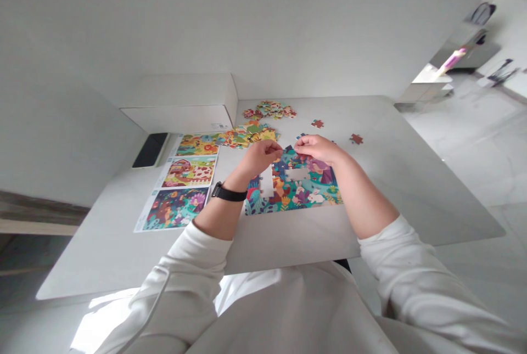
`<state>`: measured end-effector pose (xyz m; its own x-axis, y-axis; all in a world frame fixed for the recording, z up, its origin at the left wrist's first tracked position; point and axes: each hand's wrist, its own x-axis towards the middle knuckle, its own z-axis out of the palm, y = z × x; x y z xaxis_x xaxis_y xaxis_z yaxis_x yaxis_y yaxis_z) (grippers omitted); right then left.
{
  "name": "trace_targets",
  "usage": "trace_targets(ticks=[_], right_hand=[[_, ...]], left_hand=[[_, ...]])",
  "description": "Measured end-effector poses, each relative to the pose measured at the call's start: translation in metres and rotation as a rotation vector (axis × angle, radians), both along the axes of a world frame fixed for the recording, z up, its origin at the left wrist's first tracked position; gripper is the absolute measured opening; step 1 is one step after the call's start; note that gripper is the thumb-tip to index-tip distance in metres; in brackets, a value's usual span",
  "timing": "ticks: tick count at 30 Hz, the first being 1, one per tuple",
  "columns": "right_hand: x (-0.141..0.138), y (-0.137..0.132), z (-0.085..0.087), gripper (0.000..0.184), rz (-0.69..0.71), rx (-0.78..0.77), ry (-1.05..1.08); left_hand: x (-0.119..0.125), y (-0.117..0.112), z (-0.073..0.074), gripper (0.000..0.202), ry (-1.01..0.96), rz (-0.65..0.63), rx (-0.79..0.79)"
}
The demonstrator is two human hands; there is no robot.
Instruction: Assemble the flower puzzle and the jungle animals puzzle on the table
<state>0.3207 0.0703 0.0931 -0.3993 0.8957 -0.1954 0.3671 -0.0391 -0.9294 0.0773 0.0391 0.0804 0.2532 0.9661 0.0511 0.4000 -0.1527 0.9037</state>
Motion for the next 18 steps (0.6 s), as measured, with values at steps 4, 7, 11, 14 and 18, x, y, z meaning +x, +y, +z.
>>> trace_targets(ticks=[4, 7, 11, 14, 18], right_hand=[[0.0014, 0.0016, -0.0020, 0.033, 0.023, 0.002, -0.018], [0.0029, 0.0027, -0.0031, 0.032, 0.048, -0.007, -0.023], [0.0039, 0.0028, -0.0031, 0.032, 0.072, -0.029, -0.012], [0.0040, 0.0022, -0.0026, 0.032, 0.094, -0.038, -0.014], [0.0043, 0.0017, -0.0023, 0.031, 0.087, -0.038, -0.023]], left_hand=[[-0.0017, -0.0008, 0.0023, 0.032, 0.038, 0.006, 0.021], [-0.0024, -0.0018, 0.0048, 0.033, 0.082, 0.000, 0.039], [-0.0026, -0.0024, 0.0065, 0.030, 0.121, -0.007, 0.056], [-0.0026, -0.0022, 0.0069, 0.029, 0.134, -0.013, 0.057], [-0.0026, -0.0019, 0.0057, 0.029, 0.136, -0.029, 0.064]])
